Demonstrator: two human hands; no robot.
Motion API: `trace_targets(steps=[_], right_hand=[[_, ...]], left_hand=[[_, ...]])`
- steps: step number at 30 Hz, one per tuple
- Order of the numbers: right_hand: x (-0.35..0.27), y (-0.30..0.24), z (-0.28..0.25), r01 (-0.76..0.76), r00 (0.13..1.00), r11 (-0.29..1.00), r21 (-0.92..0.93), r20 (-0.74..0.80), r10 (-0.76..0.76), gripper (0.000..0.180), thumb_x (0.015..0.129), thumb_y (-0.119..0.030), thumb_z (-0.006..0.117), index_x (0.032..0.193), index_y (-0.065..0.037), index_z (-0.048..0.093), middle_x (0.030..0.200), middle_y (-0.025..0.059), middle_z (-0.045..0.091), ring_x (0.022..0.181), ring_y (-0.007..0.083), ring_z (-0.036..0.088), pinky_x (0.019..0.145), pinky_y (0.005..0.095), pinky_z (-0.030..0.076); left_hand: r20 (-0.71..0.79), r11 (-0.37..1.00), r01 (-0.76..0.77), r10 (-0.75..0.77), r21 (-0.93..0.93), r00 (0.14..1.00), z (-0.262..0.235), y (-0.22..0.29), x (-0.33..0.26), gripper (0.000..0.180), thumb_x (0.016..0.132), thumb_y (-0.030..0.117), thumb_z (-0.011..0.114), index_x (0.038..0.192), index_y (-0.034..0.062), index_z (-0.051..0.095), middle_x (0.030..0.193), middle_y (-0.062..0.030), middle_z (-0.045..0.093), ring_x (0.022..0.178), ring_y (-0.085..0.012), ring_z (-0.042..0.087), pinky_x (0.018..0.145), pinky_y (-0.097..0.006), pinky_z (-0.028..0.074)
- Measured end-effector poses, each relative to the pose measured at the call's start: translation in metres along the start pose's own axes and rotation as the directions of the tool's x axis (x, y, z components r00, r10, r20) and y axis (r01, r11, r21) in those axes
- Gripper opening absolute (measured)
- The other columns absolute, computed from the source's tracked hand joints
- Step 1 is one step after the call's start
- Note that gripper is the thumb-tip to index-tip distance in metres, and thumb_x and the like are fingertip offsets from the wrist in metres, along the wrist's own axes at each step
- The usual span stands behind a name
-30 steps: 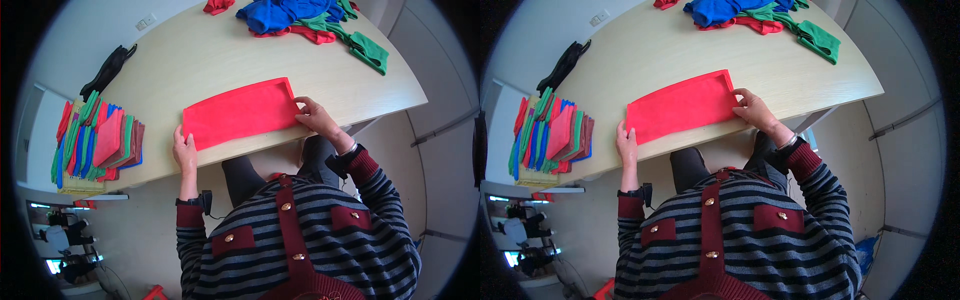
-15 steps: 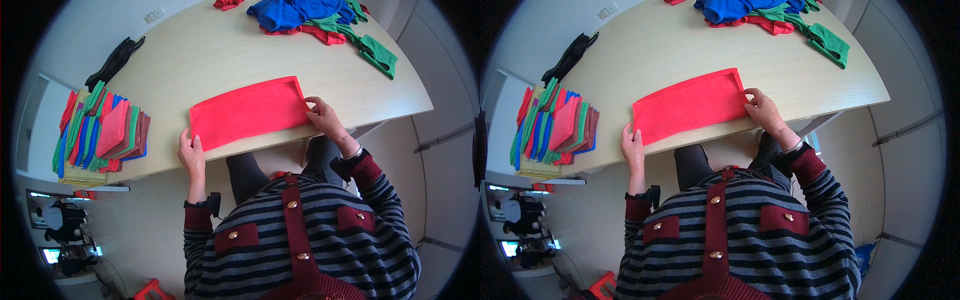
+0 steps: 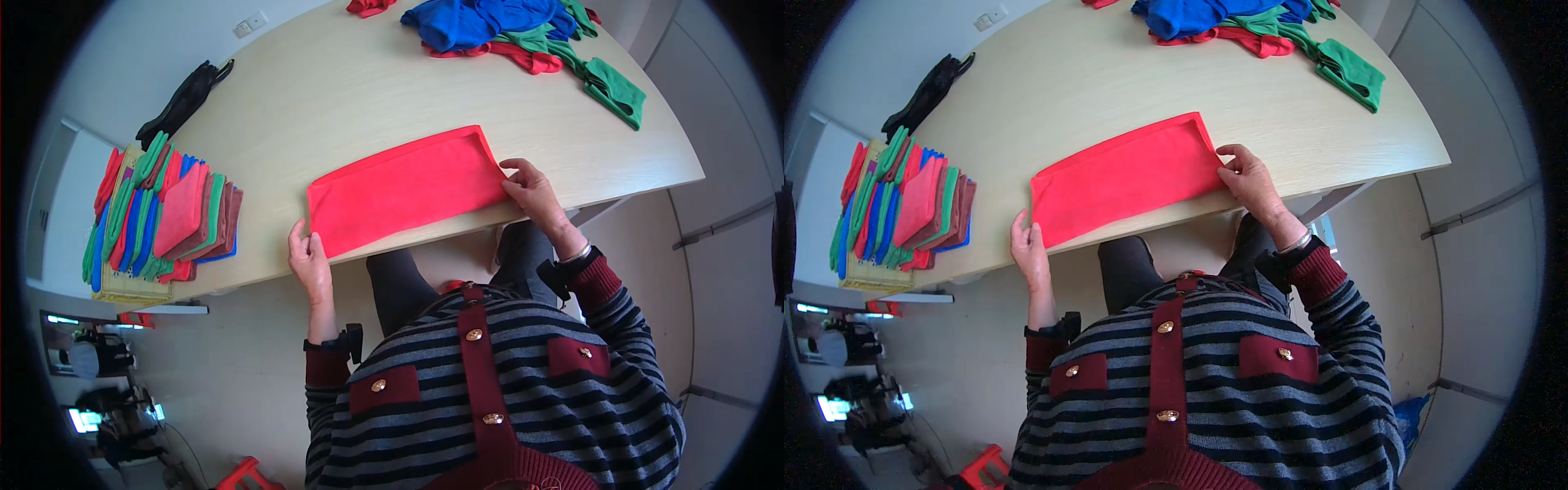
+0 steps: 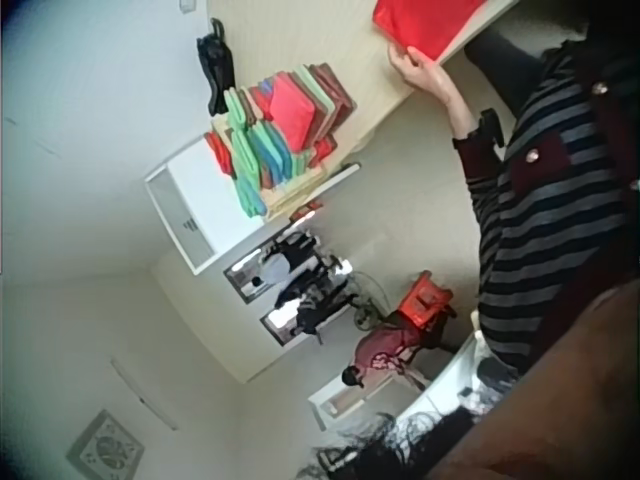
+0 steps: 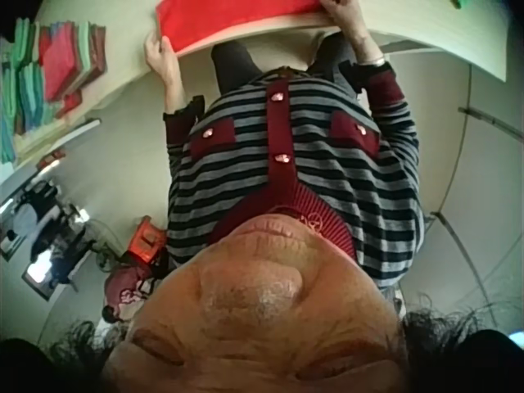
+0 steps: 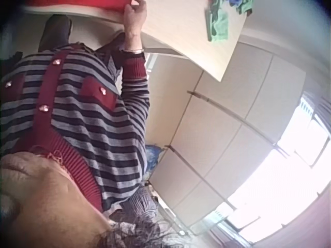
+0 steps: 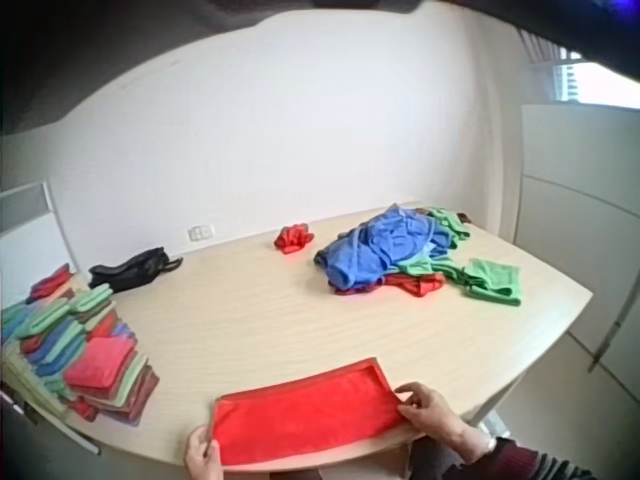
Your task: Folding various square pieces of colored fabric and stacking them on a table.
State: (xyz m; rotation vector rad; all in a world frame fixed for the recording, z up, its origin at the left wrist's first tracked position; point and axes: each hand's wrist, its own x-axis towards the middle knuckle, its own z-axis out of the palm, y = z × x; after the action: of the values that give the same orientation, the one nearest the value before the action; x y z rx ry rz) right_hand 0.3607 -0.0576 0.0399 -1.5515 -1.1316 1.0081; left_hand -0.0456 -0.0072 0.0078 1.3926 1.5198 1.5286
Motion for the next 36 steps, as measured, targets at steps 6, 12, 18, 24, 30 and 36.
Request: trace_targets(steps=[6,12,18,24,30,36], right_hand=[[-0.002,0.006,-0.001,0.094,0.996,0.985,-0.145,0.007,-0.094,0.032,0.093,-0.008,0.063,0.125,-0.006,0.061,0.084,-0.0014,0.063,0.076,0.006,0.056,0.065,0.023,0.047],[-0.013,-0.007,-0.007,0.112,0.991,0.912,-0.394,-0.027,-0.134,0.03,0.09,-0.008,0.064,0.12,-0.006,0.063,0.085,0.0082,0.066,0.077,0.019,0.063,0.071,0.0319,0.052],[-0.016,-0.037,0.037,0.526,0.792,0.575,-0.627,0.115,-0.599,0.034,0.091,-0.012,0.063,0.124,-0.003,0.06,0.11,0.0172,0.065,0.1,0.0347,0.064,0.086,0.0408,0.052],[0.008,-0.03,0.153,0.627,0.763,0.442,-0.641,0.392,-0.514,0.057,0.1,-0.041,0.048,0.144,-0.005,0.047,0.147,0.0169,0.048,0.137,0.0371,0.042,0.114,0.0493,0.031],[0.026,-0.01,0.109,0.402,0.866,0.37,-0.837,0.217,-0.45,0.063,0.101,-0.051,0.045,0.15,-0.011,0.043,0.157,0.0143,0.038,0.148,0.0373,0.028,0.119,0.0536,0.022],[0.036,0.004,0.04,0.248,0.925,0.385,-0.889,0.1,-0.366,0.063,0.1,-0.048,0.047,0.151,-0.012,0.04,0.158,0.014,0.036,0.148,0.0376,0.027,0.119,0.0528,0.023]], left_hand=[[0.049,0.973,-0.167,0.161,0.158,0.986,-0.015,-0.017,-0.004,0.034,0.096,0.002,0.059,0.13,0.0002,0.057,0.071,0.0037,0.051,0.07,-0.0051,0.043,0.068,-0.021,0.04],[0.031,0.94,-0.168,0.167,0.297,0.986,-0.006,0.015,-0.02,0.036,0.09,0.002,0.066,0.125,-0.0001,0.06,0.072,-0.002,0.054,0.074,-0.0156,0.051,0.082,-0.032,0.046],[0.266,0.491,-0.513,0.487,0.704,0.832,0.006,0.044,-0.01,0.039,0.089,0.009,0.067,0.126,0.0017,0.06,0.1,-0.0079,0.064,0.103,-0.0285,0.055,0.103,-0.044,0.039],[0.658,0.531,-0.692,0.297,0.489,0.692,0.057,0.042,0.01,0.05,0.095,0.026,0.061,0.14,0.0065,0.052,0.147,-0.0146,0.049,0.142,-0.0347,0.038,0.118,-0.05,0.025],[0.632,0.447,-0.57,0.013,0.689,0.775,0.038,0.039,-0.001,0.067,0.1,0.045,0.05,0.155,0.0116,0.032,0.162,-0.0137,0.027,0.151,-0.0336,0.021,0.121,-0.056,0.014],[0.528,0.479,-0.447,-0.041,0.756,0.848,0.019,0.02,0.007,0.071,0.1,0.049,0.048,0.158,0.0136,0.026,0.164,-0.0137,0.022,0.152,-0.0326,0.018,0.121,-0.057,0.012]])
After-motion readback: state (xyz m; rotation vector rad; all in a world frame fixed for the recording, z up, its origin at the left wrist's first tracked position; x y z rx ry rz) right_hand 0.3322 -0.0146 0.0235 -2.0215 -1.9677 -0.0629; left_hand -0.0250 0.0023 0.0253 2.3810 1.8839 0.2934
